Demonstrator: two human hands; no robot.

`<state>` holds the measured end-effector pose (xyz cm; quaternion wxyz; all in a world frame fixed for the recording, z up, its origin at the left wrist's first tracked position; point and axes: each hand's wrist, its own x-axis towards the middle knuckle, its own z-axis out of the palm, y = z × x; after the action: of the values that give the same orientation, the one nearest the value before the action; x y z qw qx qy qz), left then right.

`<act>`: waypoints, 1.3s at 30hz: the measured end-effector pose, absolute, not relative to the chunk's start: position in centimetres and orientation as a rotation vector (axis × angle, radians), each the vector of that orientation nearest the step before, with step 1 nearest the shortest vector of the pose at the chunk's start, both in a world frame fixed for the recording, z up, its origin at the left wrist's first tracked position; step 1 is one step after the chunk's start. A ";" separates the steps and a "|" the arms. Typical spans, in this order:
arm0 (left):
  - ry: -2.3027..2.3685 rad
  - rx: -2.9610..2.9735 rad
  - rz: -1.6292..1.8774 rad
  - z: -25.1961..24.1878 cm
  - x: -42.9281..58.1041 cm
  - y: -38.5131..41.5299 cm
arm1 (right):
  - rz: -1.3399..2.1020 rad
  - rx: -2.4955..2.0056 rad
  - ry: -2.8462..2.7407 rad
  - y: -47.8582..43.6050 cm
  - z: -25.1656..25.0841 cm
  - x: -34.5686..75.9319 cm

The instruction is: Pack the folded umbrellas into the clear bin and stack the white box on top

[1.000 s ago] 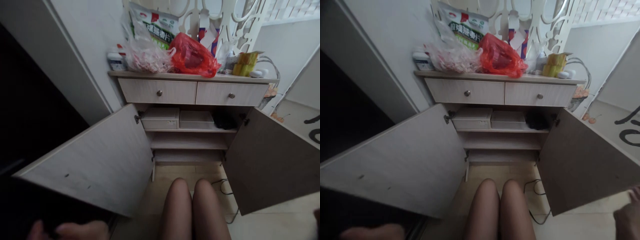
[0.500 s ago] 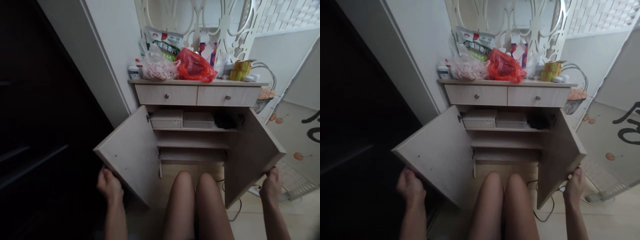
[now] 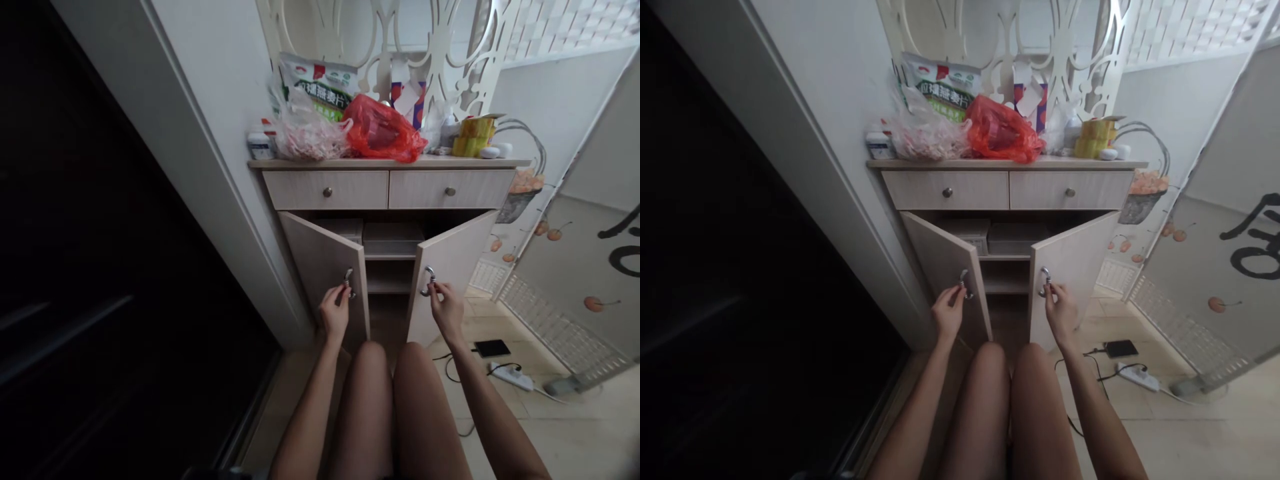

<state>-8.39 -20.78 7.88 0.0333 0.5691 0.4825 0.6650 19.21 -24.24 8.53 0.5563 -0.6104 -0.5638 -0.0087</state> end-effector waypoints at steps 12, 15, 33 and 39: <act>1.619 1.859 1.645 9.8 -1.6 -10.5 | 0.046 -1.618 -1.439 -13.1 10.0 14.1; 1.644 1.873 1.546 10.4 -1.0 -9.0 | 0.047 -1.647 -1.459 -11.3 10.2 13.6; 1.753 1.950 1.301 12.1 0.3 -4.9 | 0.027 -1.703 -1.516 -6.3 10.9 12.9; 1.772 1.940 1.273 12.2 0.5 -4.0 | 0.060 -1.757 -1.515 -5.6 11.4 12.8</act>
<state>0.47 -3.95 12.23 0.1107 0.6604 0.6031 0.4334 12.85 -5.56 11.35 0.3988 -0.6943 -0.5987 0.0236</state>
